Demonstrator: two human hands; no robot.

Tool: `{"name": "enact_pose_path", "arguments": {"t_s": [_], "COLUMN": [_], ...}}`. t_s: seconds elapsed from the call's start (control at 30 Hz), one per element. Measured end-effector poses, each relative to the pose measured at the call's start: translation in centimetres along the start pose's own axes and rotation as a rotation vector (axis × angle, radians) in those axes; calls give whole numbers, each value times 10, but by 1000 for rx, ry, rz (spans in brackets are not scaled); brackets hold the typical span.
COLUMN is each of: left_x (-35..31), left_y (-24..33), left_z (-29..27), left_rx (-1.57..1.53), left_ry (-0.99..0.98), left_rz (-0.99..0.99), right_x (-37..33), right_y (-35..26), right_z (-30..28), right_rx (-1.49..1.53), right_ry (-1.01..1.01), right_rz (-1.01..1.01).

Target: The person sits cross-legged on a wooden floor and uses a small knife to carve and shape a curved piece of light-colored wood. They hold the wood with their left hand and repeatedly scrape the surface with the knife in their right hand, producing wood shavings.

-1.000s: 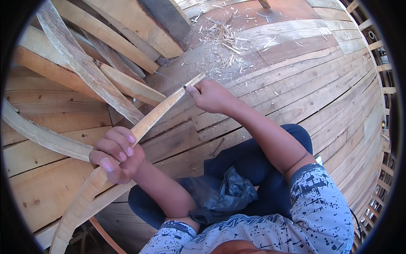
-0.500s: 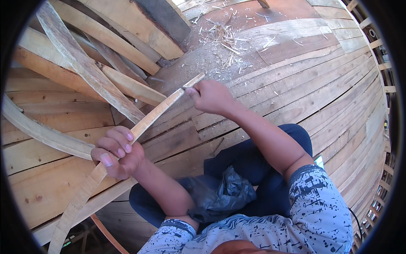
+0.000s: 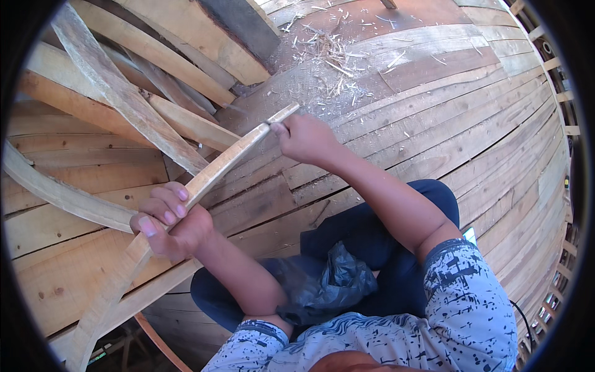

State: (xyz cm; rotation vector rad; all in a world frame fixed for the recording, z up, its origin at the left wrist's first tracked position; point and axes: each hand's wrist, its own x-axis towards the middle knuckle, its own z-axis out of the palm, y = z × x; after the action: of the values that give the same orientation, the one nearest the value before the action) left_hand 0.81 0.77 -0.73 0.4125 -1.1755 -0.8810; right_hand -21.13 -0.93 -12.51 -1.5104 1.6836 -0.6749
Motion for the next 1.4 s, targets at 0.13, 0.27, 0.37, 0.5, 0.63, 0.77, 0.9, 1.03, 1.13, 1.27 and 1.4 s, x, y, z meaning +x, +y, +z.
{"name": "enact_pose_path", "arguments": {"t_s": [0.13,0.27,0.37,0.5,0.63,0.77,0.9,1.03,1.13,1.27,1.4], "left_x": [4,1,3,1,1,4,5,1,4,4,5], "left_y": [-4,-2,-6,0,-2,0,-4,0,-1,-1,-3], "left_z": [3,21,16,12,15,20,19,21,18,19,19], "left_rx": [42,101,78,102,96,104,90,122,118,68,97], "left_ry": [53,189,197,276,296,285,234,270,274,245,203], "left_rz": [33,7,-19,-14,-35,-28,-21,-23,-31,-34,-12], "right_x": [1,2,20,0,20,6,19,7,8,11,8], "right_y": [-18,1,26,-12,22,-2,22,-2,-5,12,-5], "right_z": [-14,-2,-1,1,4,9,10,6,12,17,5], "right_rx": [-73,61,97,92,85,97,137,209,95,39,48], "right_ry": [-5,-19,-6,-70,-46,-10,-37,-64,78,89,-14], "right_rz": [90,16,158,-32,153,-29,123,55,-37,-39,-24]}}
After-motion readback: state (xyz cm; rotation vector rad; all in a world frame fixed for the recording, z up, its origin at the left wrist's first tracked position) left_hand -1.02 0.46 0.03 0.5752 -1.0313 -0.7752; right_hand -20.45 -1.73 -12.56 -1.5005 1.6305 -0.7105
